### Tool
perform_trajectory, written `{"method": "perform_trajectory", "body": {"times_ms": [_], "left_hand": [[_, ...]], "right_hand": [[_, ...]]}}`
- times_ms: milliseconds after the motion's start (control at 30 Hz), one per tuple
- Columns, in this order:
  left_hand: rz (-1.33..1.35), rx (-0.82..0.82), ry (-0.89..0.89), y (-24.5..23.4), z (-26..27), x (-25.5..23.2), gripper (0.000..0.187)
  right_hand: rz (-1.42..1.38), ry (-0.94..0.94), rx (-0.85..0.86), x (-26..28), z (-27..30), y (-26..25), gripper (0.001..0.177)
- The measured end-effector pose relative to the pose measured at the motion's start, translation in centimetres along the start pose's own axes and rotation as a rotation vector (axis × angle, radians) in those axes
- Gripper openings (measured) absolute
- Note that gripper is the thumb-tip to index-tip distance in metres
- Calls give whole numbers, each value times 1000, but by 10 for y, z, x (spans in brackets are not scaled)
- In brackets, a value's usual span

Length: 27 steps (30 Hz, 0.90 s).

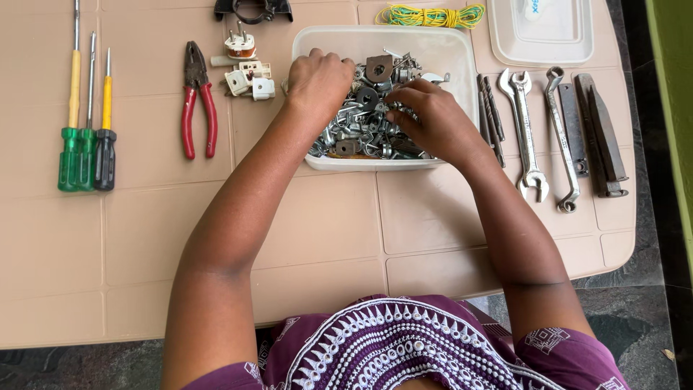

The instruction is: The person opens a plastic container labeled 'Toolbox' and removes various tools and hardware one by one, placing them on the table. They handle pliers, screwdrivers, wrenches, electrical components, and small metal parts, arranging them in rows on the table surface.

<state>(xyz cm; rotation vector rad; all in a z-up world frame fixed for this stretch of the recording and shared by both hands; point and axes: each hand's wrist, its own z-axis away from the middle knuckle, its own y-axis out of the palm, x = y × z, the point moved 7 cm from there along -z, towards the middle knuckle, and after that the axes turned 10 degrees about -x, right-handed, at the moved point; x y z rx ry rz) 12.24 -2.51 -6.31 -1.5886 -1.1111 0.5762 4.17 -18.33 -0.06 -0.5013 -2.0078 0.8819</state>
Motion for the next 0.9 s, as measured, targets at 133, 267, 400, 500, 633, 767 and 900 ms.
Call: {"method": "perform_trajectory", "body": {"times_ms": [133, 267, 400, 500, 633, 767, 900], "left_hand": [[-34, -39, -1, -3, 2, 0, 14], [-74, -54, 4, -8, 4, -1, 16], [-155, -110, 25, -26, 8, -10, 6], [-178, -114, 61, -40, 14, -17, 3], [-128, -8, 93, -46, 18, -20, 5], [57, -119, 35, -61, 19, -13, 15], [198, -220, -40, -80, 23, -7, 20]], "right_hand": [[8, 61, 37, -1, -2, 2, 25], [17, 63, 20, 0, -2, 1, 24], [41, 66, -5, -1, -2, -2, 22], [30, 97, -19, -1, -1, -2, 22], [37, 97, -30, 1, -3, -4, 21], [22, 122, -33, 0, -2, -4, 20], [27, 135, -51, -2, -2, -5, 17]]}}
